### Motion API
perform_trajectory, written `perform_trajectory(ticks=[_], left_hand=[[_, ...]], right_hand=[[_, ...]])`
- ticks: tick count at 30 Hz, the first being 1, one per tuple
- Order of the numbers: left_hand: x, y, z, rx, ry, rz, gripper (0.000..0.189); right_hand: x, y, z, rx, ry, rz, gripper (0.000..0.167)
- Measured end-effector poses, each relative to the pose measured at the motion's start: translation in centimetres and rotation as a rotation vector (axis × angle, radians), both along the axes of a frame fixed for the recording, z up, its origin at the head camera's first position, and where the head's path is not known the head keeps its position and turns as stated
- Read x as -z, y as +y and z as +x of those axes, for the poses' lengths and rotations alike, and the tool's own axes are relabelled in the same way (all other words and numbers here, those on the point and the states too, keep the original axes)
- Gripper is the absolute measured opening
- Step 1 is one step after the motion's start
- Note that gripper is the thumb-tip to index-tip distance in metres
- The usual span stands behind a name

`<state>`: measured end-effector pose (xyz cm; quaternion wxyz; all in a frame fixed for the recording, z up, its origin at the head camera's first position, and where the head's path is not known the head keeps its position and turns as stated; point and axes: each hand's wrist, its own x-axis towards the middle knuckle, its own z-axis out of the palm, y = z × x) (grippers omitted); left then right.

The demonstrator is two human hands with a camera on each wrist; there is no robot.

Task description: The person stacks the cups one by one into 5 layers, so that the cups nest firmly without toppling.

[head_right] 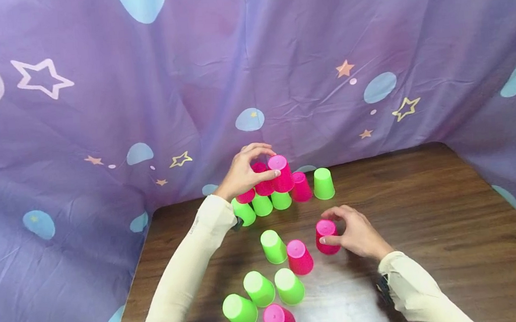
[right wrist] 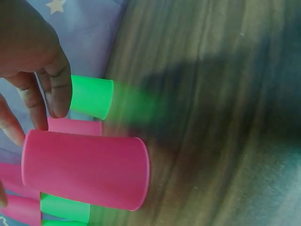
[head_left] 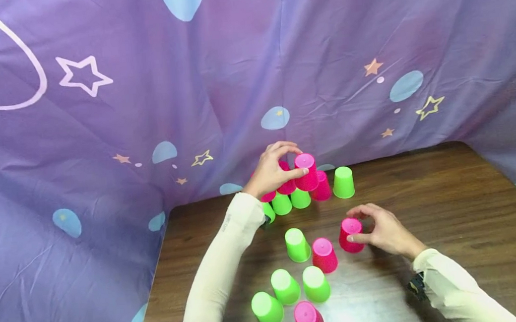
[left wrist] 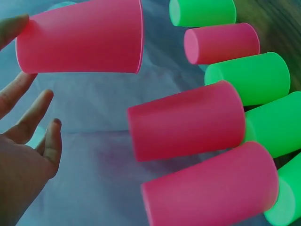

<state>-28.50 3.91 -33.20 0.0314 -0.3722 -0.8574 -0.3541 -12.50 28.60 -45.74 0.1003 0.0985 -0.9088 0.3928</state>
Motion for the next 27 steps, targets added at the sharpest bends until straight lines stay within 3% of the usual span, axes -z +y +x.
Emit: perform_trajectory(ticks=[6,13,20,27], left_hand=[[1.3,1.3,-1.3,-0.037,-0.013,-0.035,0.044],[2.1,2.1,-2.4,-0.073,-0.02,-0.04,0.044],[3.0,2.6,-3.0,-0.116,-0.038,-0.068,0.045],[3.6,3.1,-3.3,-0.21,-0.045,-0.106,0.046]], right_hand=[[0.6,-0.3,0.0,0.016,-0.03,-0.015,0.052],[0.9,-0.2,0.1,0.043,-0.047,-0.028,0.049],[1.8,-0.1,0.3,0.058,-0.047,-0.034,0.044],[2.0,-0.4,0.4,0.057,-0.047,-0.054,0.044]])
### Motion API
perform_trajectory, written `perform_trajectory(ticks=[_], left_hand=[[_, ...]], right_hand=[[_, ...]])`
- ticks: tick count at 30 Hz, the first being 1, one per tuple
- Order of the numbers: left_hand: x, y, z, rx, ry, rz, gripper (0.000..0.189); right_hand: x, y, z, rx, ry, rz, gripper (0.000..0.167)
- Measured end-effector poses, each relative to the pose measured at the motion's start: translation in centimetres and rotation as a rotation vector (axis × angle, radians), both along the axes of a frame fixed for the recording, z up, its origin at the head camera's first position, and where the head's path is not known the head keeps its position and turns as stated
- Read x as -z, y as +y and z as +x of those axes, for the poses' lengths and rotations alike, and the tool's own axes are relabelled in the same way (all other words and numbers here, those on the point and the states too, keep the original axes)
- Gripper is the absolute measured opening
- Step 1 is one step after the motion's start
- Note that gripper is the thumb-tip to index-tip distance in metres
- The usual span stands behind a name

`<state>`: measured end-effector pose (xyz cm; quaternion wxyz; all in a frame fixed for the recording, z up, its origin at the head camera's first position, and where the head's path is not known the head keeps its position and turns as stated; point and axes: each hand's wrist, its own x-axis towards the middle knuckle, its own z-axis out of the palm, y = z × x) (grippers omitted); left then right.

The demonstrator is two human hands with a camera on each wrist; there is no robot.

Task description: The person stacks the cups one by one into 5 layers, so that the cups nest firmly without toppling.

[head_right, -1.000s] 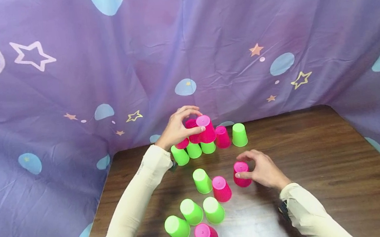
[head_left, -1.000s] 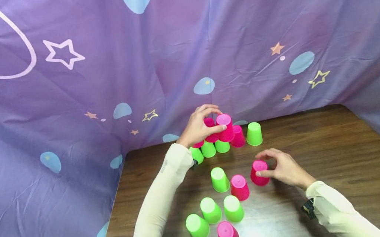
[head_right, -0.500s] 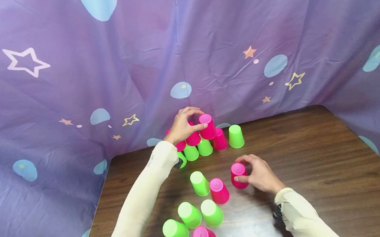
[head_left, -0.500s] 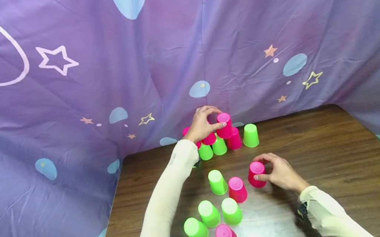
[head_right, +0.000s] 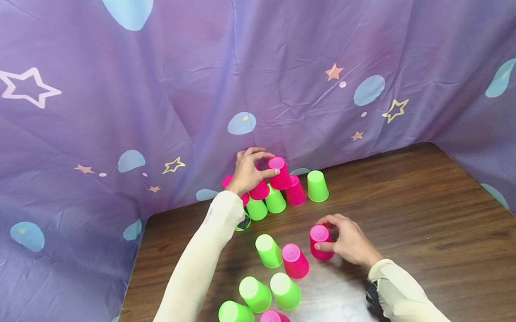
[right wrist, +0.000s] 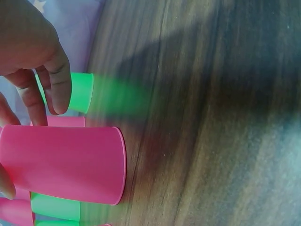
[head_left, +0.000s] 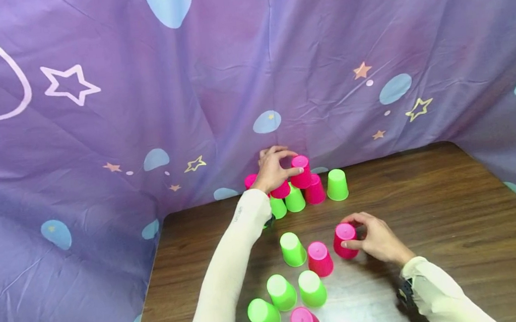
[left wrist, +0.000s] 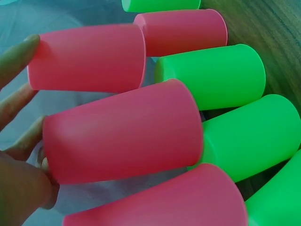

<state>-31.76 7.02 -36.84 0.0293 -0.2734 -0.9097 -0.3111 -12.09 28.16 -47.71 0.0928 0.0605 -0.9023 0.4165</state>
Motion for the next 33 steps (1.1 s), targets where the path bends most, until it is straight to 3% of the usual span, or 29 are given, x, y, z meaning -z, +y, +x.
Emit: perform_trajectory(ticks=[12,25,33], left_hand=[[0.47,0.11,-0.14,-0.092,-0.012,-0.097,0.045],[0.21,-0.19,-0.2,-0.078,-0.052,-0.104,0.05],[-0.5,-0.63,0.46,-0.03,0.018,-0.032,0.049]], right_hand=[[0.01,-0.38,0.03,0.003,-0.019,-0.005,0.045],[0.61,-0.06,0.24,0.01,0.008,-0.028,0.054],[0.51,0.12,0.5,0.043,0.041,0.003,0.045]])
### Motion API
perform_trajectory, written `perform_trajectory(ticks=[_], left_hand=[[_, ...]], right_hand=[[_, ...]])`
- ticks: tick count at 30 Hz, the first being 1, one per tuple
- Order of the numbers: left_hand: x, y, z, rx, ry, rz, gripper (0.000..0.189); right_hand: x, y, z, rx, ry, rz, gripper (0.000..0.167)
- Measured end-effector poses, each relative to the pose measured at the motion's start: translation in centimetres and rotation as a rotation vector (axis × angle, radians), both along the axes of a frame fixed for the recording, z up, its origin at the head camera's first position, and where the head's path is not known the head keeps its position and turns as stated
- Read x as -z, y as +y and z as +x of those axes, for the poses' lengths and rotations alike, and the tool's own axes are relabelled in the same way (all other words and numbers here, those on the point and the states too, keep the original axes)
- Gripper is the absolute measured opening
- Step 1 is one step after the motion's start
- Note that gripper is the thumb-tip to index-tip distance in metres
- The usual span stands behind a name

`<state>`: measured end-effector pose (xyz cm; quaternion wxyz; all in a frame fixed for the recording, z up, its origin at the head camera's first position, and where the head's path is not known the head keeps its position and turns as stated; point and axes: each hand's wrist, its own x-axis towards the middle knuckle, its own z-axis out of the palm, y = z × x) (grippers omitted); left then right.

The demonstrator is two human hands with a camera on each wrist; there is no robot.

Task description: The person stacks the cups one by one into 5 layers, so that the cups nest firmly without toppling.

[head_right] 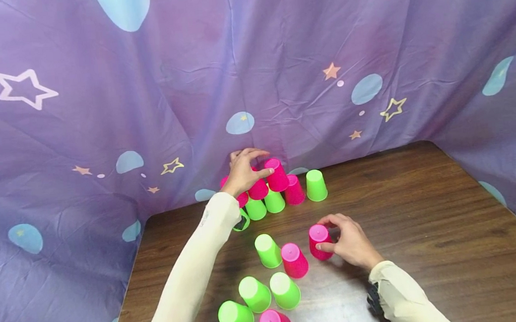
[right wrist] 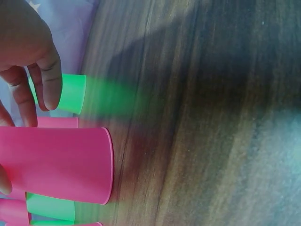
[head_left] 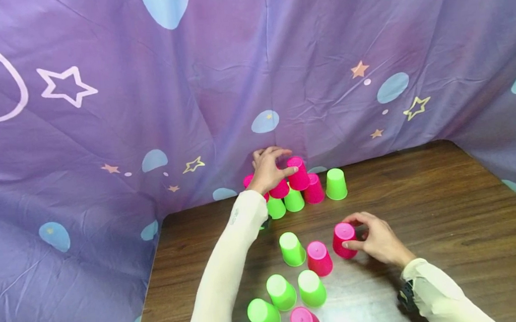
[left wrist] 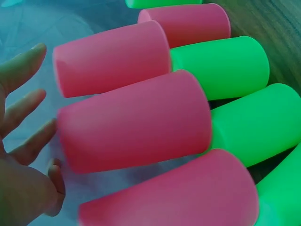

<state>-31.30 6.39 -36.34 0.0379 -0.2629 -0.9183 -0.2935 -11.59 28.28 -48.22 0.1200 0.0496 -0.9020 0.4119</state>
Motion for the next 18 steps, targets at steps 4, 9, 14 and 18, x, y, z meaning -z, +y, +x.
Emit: perform_trajectory(ticks=[4,9,14,18], left_hand=[[-0.8,-1.1,1.2,0.051,0.089,0.056,0.045],[-1.9,-3.4,3.4,0.106,0.212,0.156,0.04],[-1.7,-5.9,5.6,0.12,0.223,0.297,0.033],[-0.4,-7.5,7.4,0.154,0.105,0.411,0.031]], right_hand=[[0.0,-0.1,0.0,-0.005,0.017,0.002,0.045],[0.0,-0.2,-0.2,-0.016,0.028,0.004,0.045],[0.1,-0.1,-0.2,-0.012,0.053,0.007,0.046],[0.0,0.2,-0.1,-0.015,0.057,-0.004,0.047]])
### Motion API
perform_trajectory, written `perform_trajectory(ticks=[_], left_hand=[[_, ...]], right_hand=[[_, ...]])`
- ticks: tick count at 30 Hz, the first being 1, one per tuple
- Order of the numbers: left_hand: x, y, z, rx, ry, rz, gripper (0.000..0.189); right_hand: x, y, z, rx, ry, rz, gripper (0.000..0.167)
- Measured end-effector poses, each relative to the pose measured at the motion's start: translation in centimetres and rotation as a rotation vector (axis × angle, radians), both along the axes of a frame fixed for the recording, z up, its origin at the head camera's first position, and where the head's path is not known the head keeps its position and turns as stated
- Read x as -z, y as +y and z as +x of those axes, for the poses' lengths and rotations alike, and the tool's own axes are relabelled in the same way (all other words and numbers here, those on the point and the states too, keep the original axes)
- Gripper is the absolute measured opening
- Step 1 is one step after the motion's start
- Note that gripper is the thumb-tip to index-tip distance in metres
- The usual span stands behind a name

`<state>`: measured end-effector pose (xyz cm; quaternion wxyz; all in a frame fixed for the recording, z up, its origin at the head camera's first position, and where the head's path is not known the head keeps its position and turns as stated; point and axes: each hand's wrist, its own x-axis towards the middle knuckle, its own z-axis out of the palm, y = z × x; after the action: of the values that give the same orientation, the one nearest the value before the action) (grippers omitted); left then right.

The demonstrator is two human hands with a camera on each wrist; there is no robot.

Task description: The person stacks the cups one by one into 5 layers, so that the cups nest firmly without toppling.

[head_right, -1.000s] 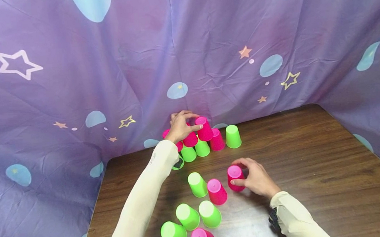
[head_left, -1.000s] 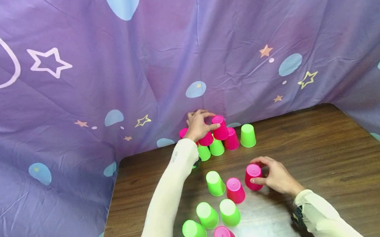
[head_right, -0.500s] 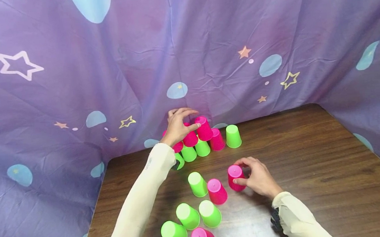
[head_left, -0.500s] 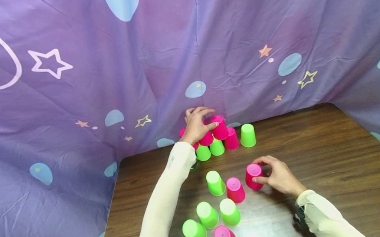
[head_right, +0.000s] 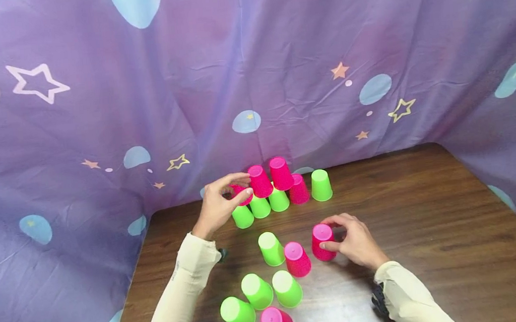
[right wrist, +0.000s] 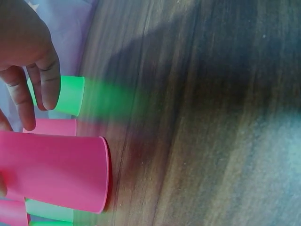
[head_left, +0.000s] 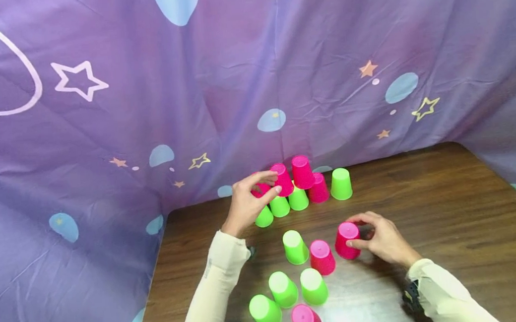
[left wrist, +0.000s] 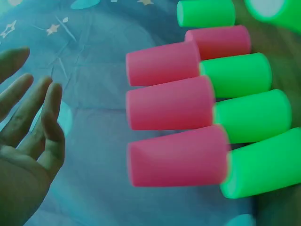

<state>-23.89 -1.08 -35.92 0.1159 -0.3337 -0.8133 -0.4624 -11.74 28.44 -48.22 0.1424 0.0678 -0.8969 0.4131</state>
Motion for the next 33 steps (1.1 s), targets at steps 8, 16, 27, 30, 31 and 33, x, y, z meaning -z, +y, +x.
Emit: perform_trajectory(ticks=[8,16,27,30,31,33], left_hand=[[4.0,-2.0,1.9,0.085,-0.221,-0.113,0.035],[7.0,-2.8,2.1,0.191,-0.387,-0.218,0.045],[9.1,-2.5,2.4,0.291,-0.448,-0.353,0.051],[9.1,-2.5,2.5,0.299,-0.461,-0.366,0.051],[9.1,-2.5,2.5,0.301,-0.46,-0.369,0.051],[9.0,-2.4,2.4,0.307,-0.46,-0.373,0.05]], right_hand=[[-0.2,-0.1,-0.1,-0.002,0.02,-0.009,0.045],[-0.5,-0.4,-0.7,-0.024,0.048,0.012,0.044],[-3.0,-0.3,-3.0,-0.057,0.052,0.044,0.042],[-4.5,-0.1,-4.0,-0.061,0.046,0.047,0.041],[-5.0,0.0,-4.3,-0.058,0.045,0.045,0.041],[-6.2,0.3,-5.1,-0.054,0.035,0.026,0.041]])
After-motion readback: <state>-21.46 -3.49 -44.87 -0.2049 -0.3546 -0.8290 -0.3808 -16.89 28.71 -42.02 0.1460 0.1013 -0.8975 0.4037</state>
